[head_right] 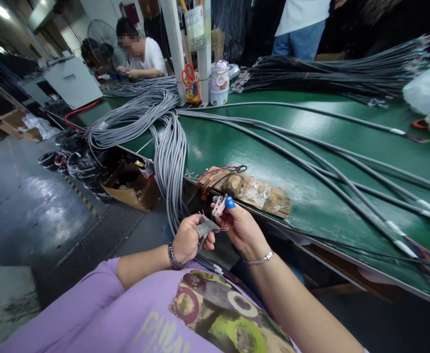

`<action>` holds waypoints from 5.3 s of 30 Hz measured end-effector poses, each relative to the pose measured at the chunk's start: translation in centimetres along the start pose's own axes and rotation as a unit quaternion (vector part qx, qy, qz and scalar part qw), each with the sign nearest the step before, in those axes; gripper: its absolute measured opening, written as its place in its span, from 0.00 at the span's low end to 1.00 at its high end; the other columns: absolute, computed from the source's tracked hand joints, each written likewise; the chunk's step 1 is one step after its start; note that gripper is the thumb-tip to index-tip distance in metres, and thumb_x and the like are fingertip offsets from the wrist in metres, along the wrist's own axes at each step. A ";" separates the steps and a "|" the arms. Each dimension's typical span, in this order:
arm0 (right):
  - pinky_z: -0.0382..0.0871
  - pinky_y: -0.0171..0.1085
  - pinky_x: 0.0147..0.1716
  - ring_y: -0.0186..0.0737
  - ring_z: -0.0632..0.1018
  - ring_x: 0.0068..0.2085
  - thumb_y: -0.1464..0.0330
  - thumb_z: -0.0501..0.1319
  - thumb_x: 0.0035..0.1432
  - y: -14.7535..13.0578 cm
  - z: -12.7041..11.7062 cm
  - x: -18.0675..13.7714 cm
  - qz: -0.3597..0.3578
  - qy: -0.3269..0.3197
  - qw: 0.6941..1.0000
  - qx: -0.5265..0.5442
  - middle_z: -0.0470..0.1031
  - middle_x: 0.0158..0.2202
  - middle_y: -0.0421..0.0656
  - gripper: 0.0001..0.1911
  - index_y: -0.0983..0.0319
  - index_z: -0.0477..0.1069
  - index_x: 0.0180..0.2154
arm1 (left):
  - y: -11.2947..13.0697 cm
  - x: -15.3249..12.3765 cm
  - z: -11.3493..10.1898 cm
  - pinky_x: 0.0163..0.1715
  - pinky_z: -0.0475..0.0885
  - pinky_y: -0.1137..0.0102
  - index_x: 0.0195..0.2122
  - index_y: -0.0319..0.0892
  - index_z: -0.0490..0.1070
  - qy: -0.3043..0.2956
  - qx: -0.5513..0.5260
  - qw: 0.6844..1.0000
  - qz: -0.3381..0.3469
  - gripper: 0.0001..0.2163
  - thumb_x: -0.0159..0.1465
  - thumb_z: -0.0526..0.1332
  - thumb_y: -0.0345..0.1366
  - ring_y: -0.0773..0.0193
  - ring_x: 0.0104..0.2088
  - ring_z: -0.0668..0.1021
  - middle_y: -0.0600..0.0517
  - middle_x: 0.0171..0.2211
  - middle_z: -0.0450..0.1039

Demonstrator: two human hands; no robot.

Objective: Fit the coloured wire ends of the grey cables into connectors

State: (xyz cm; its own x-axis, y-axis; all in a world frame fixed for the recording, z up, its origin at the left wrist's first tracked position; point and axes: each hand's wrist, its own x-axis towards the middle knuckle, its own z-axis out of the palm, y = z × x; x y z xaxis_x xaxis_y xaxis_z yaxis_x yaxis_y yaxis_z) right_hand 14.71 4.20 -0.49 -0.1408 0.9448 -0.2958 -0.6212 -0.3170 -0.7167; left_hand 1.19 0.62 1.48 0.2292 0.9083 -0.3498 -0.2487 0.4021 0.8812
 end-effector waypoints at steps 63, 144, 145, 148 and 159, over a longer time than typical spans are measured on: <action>0.61 0.34 0.26 0.33 0.65 0.25 0.56 0.71 0.43 1.0 -0.9 -3.5 -0.039 -0.093 0.941 -0.322 0.67 0.22 0.38 0.18 0.62 0.70 0.24 | -1.7 0.2 -2.7 0.18 0.69 0.73 0.30 0.35 0.70 0.042 -0.046 0.998 0.023 0.20 0.48 0.67 0.49 0.67 0.16 0.73 0.52 0.18 0.71; 0.60 0.33 0.25 0.30 0.66 0.23 0.54 0.71 0.43 -0.8 -0.4 -2.3 0.037 -0.153 0.944 -0.291 0.69 0.22 0.37 0.20 0.64 0.72 0.26 | -1.4 -0.3 -2.1 0.19 0.70 0.72 0.28 0.37 0.68 -0.104 0.100 0.987 -0.075 0.22 0.45 0.68 0.51 0.66 0.17 0.74 0.51 0.17 0.71; 0.61 0.33 0.25 0.30 0.66 0.24 0.54 0.71 0.43 -0.6 -0.7 -2.3 0.031 -0.134 0.953 -0.271 0.69 0.22 0.38 0.20 0.64 0.72 0.27 | -1.4 -0.3 -2.1 0.18 0.69 0.73 0.29 0.37 0.68 -0.082 0.082 0.991 -0.069 0.22 0.45 0.68 0.51 0.66 0.16 0.74 0.52 0.17 0.71; 0.66 0.34 0.28 0.31 0.69 0.26 0.51 0.70 0.43 0.3 -1.6 -2.7 0.043 -0.087 0.975 -0.199 0.71 0.27 0.39 0.22 0.62 0.73 0.31 | -1.3 -0.2 -1.9 0.18 0.69 0.73 0.28 0.37 0.68 -0.008 0.027 0.999 -0.039 0.21 0.44 0.68 0.50 0.66 0.16 0.74 0.52 0.18 0.71; 0.65 0.36 0.29 0.35 0.68 0.27 0.54 0.68 0.47 1.6 -0.6 -4.0 -0.098 -0.032 0.947 -0.305 0.70 0.24 0.39 0.17 0.61 0.69 0.27 | -1.9 -0.1 -2.0 0.20 0.70 0.73 0.27 0.36 0.69 -0.058 0.061 0.996 -0.022 0.21 0.45 0.69 0.50 0.66 0.18 0.75 0.51 0.18 0.72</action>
State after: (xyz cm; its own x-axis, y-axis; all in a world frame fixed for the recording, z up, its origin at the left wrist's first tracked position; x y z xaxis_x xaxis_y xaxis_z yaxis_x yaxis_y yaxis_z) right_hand 14.68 -0.11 -0.86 -0.1266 0.9874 -0.0947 -0.0820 -0.1056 -0.9910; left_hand -0.28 0.02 -0.80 0.3471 0.8678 -0.3556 -0.1214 0.4175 0.9005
